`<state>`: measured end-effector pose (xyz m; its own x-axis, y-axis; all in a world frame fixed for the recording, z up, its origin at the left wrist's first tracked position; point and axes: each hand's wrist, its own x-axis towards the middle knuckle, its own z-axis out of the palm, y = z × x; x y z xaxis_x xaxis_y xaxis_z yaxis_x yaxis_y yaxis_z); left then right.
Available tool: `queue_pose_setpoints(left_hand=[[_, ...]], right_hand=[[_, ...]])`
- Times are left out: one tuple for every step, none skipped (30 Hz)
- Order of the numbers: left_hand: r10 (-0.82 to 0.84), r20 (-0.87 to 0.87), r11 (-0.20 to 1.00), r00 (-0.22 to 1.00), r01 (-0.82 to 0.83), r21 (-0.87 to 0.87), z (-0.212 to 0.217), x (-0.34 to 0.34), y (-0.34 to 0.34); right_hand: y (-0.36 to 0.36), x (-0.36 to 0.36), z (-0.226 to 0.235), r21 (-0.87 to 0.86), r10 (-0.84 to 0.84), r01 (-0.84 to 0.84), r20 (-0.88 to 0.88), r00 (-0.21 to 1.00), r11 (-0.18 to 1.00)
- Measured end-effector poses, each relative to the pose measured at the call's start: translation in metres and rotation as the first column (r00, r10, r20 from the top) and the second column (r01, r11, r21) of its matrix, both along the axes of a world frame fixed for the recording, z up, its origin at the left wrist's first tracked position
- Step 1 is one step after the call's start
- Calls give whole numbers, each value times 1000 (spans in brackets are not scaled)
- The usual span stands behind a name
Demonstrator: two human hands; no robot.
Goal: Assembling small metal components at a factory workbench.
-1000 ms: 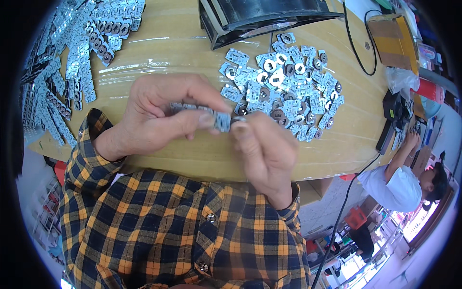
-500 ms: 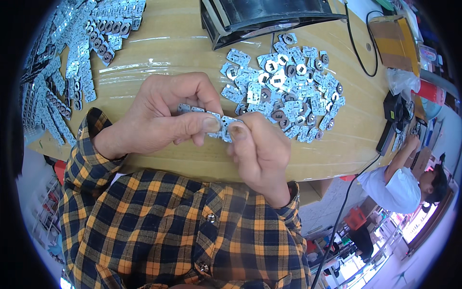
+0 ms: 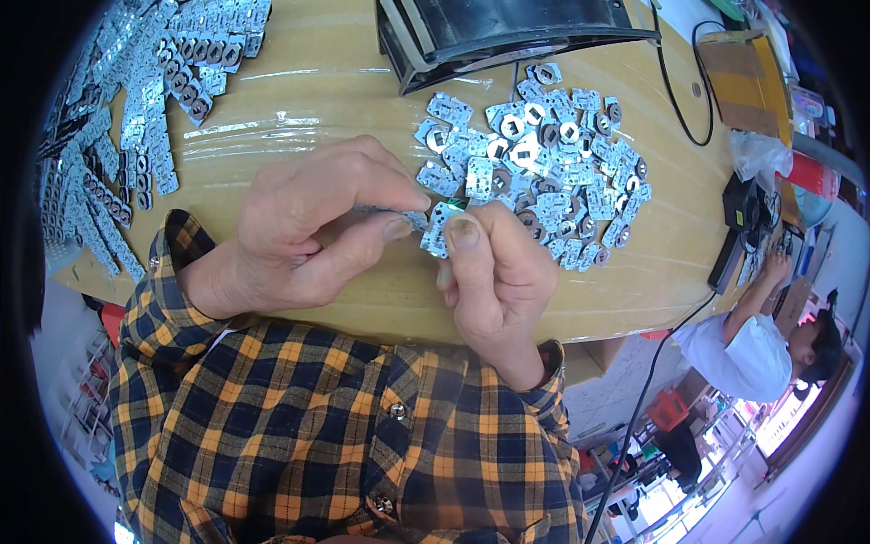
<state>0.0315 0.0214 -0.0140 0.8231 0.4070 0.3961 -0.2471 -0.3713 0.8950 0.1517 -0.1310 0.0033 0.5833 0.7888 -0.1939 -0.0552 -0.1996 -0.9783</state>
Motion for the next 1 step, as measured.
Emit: queue_pose_setpoints(left_hand=[[-12, -33, 1000, 999, 13, 10, 0, -2, 1]], right_hand=[[-1, 1, -2, 6, 14, -14, -16, 1000, 1000]])
